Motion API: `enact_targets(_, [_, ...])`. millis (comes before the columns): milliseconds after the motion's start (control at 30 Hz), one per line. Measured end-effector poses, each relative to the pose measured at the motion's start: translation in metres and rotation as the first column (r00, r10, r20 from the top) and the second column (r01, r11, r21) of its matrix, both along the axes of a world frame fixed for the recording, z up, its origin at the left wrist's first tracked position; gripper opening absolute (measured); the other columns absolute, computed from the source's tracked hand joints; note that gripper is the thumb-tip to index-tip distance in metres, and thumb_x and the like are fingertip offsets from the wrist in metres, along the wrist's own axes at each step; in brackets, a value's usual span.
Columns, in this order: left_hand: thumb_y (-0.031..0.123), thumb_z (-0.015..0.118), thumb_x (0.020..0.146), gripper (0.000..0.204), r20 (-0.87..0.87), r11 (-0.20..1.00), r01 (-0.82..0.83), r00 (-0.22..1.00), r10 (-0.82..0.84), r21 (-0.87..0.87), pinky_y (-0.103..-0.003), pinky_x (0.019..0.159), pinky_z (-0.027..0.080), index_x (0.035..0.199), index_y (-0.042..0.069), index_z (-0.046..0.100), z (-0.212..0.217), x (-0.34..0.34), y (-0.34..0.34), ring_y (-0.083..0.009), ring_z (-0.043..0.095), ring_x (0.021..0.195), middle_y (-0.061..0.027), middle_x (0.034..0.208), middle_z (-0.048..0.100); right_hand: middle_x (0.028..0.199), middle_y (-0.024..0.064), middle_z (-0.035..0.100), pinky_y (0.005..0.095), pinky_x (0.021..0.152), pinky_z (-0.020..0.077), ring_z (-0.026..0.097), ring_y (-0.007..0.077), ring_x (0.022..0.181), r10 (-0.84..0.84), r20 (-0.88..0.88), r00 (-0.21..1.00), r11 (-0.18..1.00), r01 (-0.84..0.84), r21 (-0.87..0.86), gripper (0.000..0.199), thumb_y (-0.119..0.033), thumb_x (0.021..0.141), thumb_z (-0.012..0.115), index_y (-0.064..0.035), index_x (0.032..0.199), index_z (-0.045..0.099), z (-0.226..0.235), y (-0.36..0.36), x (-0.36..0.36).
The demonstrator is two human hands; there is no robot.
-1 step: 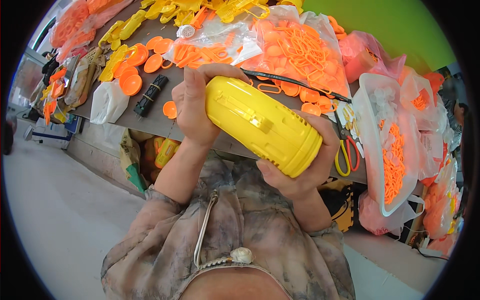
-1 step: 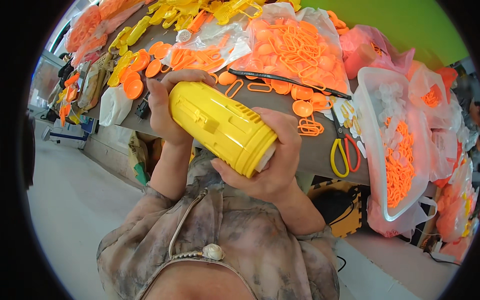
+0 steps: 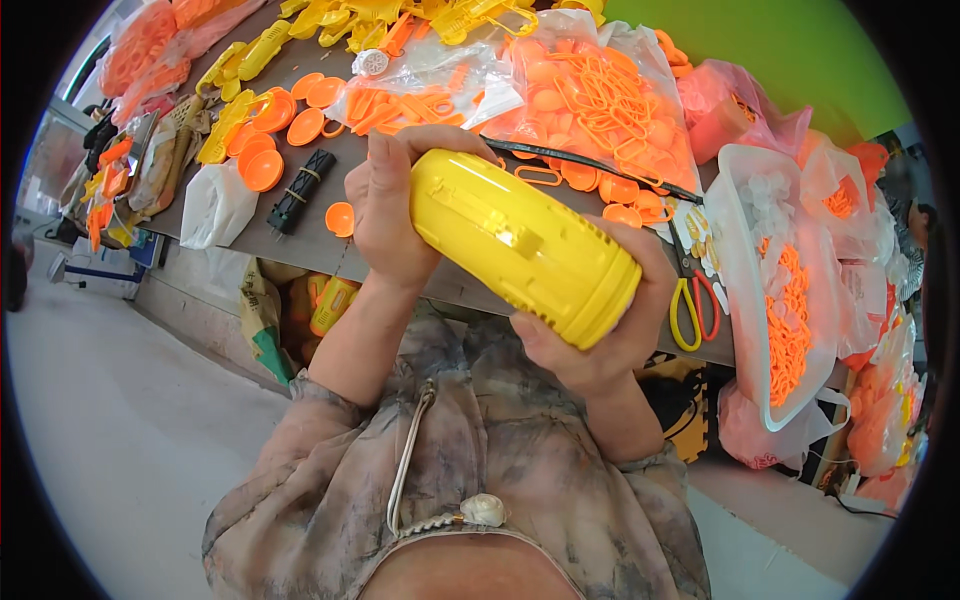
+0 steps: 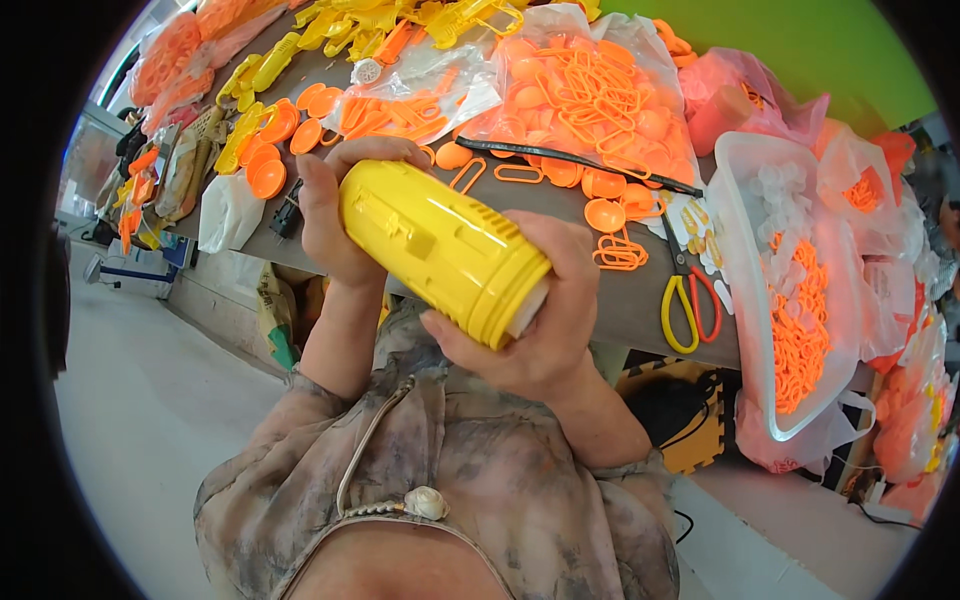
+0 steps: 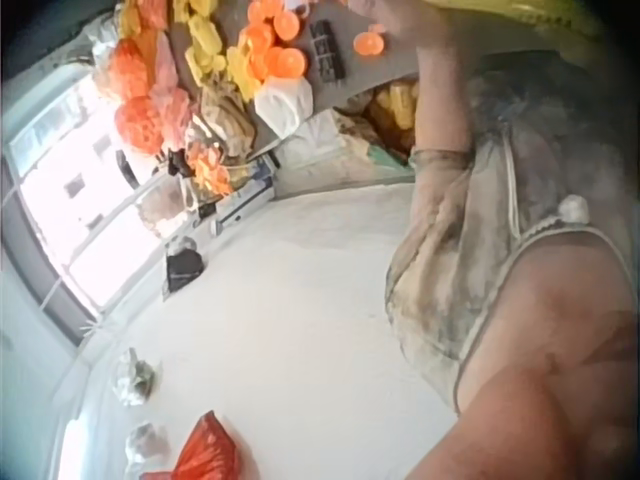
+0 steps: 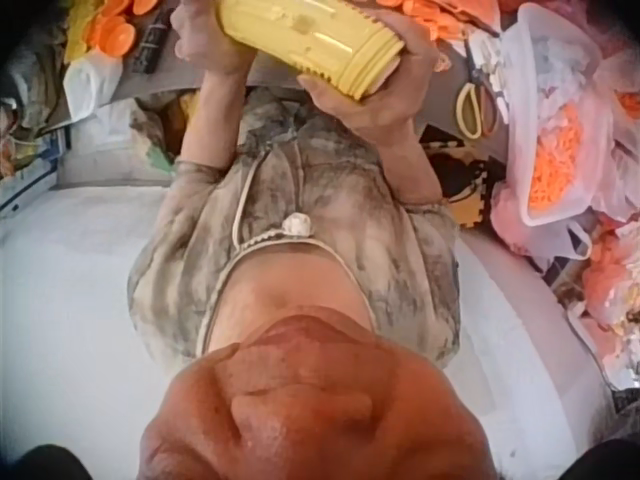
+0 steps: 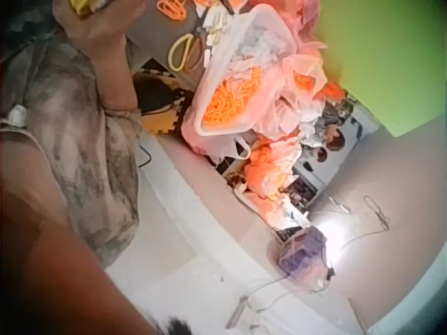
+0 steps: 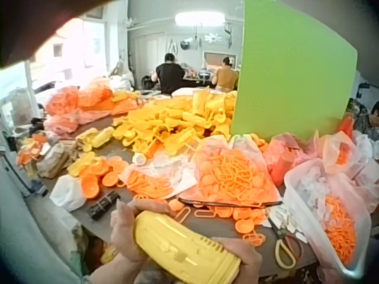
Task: Assembling components of yellow plastic toy guns and filling them with orange toy projectiles at a workspace.
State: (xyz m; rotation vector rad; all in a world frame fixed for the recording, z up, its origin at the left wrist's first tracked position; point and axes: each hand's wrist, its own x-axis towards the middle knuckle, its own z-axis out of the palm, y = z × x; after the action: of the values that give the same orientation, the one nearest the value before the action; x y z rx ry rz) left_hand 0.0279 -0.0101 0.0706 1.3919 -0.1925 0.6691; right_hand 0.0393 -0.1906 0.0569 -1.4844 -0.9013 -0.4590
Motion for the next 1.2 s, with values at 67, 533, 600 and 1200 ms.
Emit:
enact_targets(67, [0.053,0.024,0.097,0.068,0.008,0.998,0.045,0.999,-0.044,-0.042,-0.033,0.076,0.048,0.098,-0.007,0.057,-0.013,0.006,0.005,-0.0237,0.06,0.085,-0.0188,0.093,0.062,0.109,0.0156,0.051,0.035,0.082,0.0453,0.054,0.0245,0.096,-0.016,0.009,1.0,0.998,0.017,-0.055,0.077,-0.018,0.061,0.083,0.0,0.121,0.039,0.006,-0.001,0.006])
enact_targets(533, [0.031,0.083,0.051,0.089,-0.413,0.864,0.434,0.857,-0.309,0.255,-0.035,0.084,0.05,0.126,-0.003,0.047,0.004,0.021,0.022,-0.0228,0.064,0.096,-0.014,0.11,0.062,0.102,0.0208,0.059,0.0354,0.083,0.0479,0.061,0.0279,0.092,0.176,-0.409,0.895,0.918,-0.299,-0.259,0.073,-0.034,0.069,0.077,0.0021,0.123,0.044,0.056,-0.01,0.054])
enact_targets(600, [0.028,0.08,0.052,0.086,-0.342,0.903,0.428,0.855,-0.389,0.042,-0.036,0.082,0.052,0.124,-0.004,0.047,-0.011,0.015,0.029,-0.0241,0.065,0.092,-0.0157,0.108,0.062,0.113,0.0124,0.054,0.0286,0.077,0.0472,0.059,0.0176,0.094,0.087,-0.412,0.907,0.953,-0.196,-0.231,0.066,-0.019,0.078,0.071,0.0,0.131,0.037,0.052,-0.025,0.052])
enact_targets(1200, [0.021,0.074,0.054,0.077,-0.273,0.989,0.121,0.952,-0.14,-0.085,-0.035,0.078,0.052,0.12,-0.008,0.047,-0.02,-0.02,0.001,-0.0256,0.064,0.087,-0.016,0.102,0.062,0.085,0.0103,0.063,0.0268,0.068,0.0482,0.061,0.0164,0.075,0.143,-0.253,0.957,0.888,-0.237,-0.394,0.017,-0.01,0.088,0.058,0.0038,0.098,0.062,0.008,0.0,0.027])
